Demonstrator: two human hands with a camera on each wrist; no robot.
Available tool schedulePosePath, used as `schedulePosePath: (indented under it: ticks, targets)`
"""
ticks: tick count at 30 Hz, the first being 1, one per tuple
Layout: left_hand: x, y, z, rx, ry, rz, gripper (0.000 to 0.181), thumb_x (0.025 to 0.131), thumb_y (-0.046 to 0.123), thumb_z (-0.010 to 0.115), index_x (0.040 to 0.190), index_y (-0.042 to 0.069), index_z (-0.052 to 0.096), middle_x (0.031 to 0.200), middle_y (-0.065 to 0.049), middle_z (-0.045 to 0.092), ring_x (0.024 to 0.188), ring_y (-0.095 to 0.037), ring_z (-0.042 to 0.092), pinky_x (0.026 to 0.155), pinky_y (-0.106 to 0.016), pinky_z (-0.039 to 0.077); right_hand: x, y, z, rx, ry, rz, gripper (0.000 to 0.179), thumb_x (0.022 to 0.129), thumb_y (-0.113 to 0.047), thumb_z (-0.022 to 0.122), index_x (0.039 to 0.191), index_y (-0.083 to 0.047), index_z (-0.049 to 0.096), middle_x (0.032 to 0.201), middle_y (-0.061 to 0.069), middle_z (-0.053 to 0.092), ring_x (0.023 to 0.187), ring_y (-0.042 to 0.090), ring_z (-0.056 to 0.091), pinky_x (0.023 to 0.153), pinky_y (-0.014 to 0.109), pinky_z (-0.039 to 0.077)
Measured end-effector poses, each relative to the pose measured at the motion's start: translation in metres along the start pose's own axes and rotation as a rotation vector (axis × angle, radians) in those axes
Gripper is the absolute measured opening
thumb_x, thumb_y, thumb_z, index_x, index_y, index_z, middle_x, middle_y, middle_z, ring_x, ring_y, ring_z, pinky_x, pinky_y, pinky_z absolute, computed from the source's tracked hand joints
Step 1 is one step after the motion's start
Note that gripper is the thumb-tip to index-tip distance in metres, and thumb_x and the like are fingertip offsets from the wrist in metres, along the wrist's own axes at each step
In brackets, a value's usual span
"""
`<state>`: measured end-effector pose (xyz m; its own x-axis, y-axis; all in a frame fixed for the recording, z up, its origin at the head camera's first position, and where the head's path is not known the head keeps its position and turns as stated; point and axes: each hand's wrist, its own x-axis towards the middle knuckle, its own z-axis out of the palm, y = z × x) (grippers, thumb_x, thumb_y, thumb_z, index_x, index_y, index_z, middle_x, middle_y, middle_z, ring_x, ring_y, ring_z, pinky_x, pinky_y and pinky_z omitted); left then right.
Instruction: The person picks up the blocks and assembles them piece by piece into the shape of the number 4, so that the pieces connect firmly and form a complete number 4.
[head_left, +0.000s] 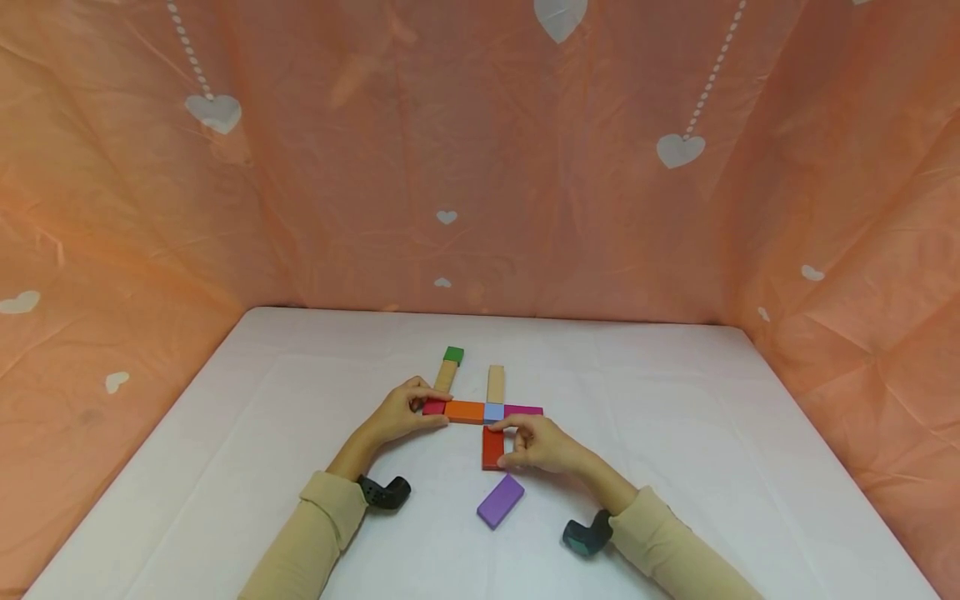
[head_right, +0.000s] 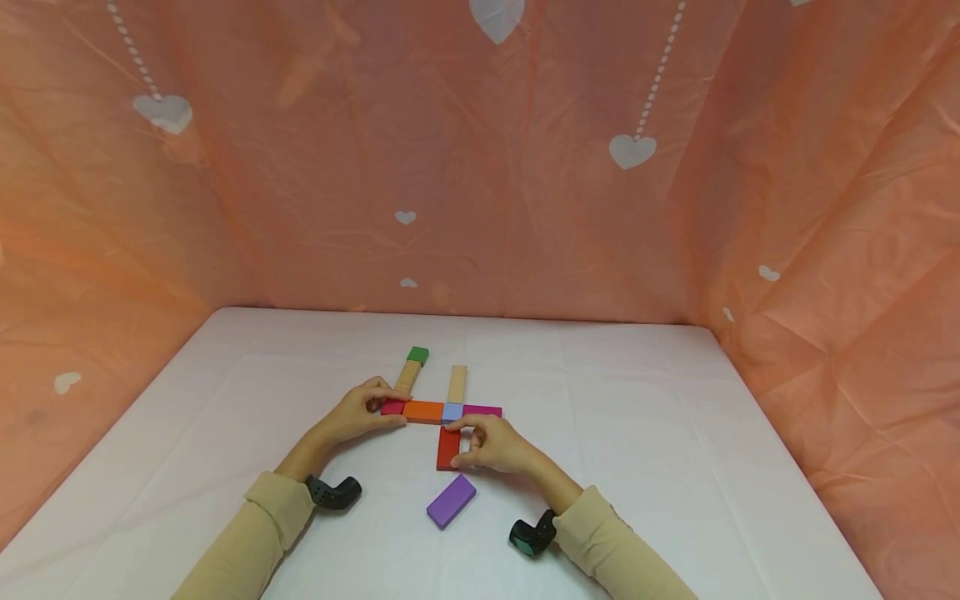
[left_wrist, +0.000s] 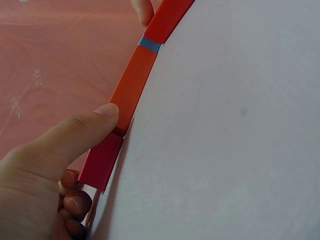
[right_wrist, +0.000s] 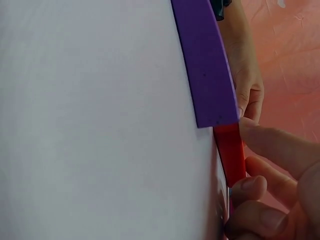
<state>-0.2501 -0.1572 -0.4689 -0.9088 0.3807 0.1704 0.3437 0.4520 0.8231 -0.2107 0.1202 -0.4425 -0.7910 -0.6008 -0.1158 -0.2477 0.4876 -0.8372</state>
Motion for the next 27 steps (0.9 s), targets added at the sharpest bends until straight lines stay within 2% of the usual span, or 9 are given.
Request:
schedulePosePath:
  ticks: [27]
  targets:
    - [-0.0006,-0.0004,-0.0004,0.014,-0.001,0.013,0.035,0.077,0.015,0.08,0.109,0.005,0.073,0.082,-0.004,0.046,0.073,-0.007,0.036,0.064,-0.019,0.03,0.0032,-0.0053,-0.001,-0.03,0.023,0.013,0.047,0.083,-0.015,0.075,0.126,0.0,0.06,0.061,-0.004,0.045,0.055,0.006,0.041,0.055,0.016,0.032]
